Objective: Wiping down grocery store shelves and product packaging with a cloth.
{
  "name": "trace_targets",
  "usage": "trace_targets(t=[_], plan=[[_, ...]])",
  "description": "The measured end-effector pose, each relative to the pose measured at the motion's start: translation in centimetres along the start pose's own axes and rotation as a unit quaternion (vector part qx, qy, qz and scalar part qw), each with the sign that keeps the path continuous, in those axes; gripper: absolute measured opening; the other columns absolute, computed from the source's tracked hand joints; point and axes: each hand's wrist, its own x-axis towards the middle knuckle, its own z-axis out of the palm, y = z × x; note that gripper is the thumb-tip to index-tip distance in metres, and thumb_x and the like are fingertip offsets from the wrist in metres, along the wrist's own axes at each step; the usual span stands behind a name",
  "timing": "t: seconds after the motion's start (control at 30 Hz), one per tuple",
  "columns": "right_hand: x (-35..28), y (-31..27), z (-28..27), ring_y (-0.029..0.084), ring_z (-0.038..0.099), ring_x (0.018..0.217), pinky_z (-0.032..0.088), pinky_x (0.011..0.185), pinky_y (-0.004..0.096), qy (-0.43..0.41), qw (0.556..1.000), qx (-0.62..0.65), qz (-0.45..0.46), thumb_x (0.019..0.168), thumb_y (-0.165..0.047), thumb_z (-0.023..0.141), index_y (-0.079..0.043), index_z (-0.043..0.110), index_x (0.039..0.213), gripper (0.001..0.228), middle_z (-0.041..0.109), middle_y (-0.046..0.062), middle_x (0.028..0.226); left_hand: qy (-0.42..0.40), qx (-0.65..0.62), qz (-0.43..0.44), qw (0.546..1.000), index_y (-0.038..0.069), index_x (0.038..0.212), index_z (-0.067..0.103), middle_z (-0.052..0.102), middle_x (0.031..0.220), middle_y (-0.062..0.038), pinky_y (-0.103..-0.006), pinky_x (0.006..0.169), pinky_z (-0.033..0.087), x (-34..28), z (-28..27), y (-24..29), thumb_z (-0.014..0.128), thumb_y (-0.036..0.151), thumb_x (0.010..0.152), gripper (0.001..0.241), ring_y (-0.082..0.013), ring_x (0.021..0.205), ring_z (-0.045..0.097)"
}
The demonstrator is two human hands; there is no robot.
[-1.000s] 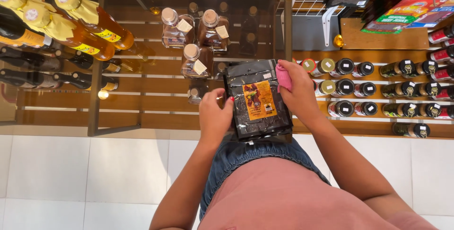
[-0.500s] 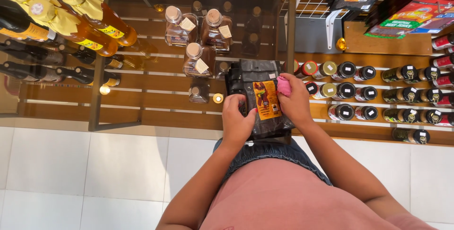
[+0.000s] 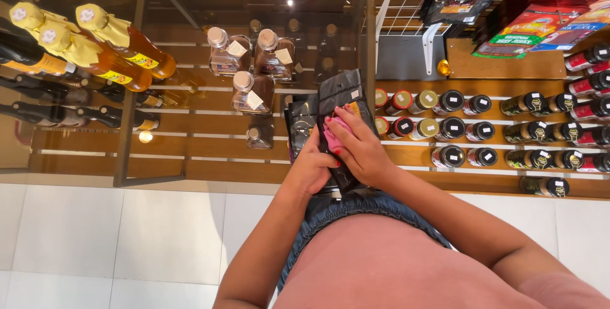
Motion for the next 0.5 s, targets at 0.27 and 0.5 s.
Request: trace_targets(t=[0.27, 0.5], plan=[[4.2, 0.7, -2.5, 0.044, 0.048, 0.144, 0.041, 0.12, 0.049, 0.11, 0.985, -0.098, 0.088, 0.107, -0.011, 0.058, -0.003, 0.048, 0.153, 0.048, 0.042, 0.025, 0.16, -0.017, -0.014, -0.002, 1.0, 0.009, 0.153, 0.041, 0.059, 0.139, -0.01, -0.0389, 0.104, 0.051, 0.6, 2.1, -0.6, 0.049, -0.021, 0.062, 0.097, -0.0279, 0.129, 0.058], [5.4, -0.7, -3.7, 0.042, 0.052, 0.139, 0.039, 0.115, 0.054, 0.028, 0.974, -0.194, -0.118, 0.096, -0.012, 0.064, -0.009, 0.063, 0.137, 0.042, 0.054, 0.019, 0.147, 0.001, 0.007, 0.018, 1.0, 0.0, 0.151, 0.046, 0.063, 0.133, -0.012, -0.0393, 0.101, 0.049, 1.1, 1.0, -1.0, 0.046, -0.022, 0.059, 0.095, -0.0297, 0.129, 0.06]])
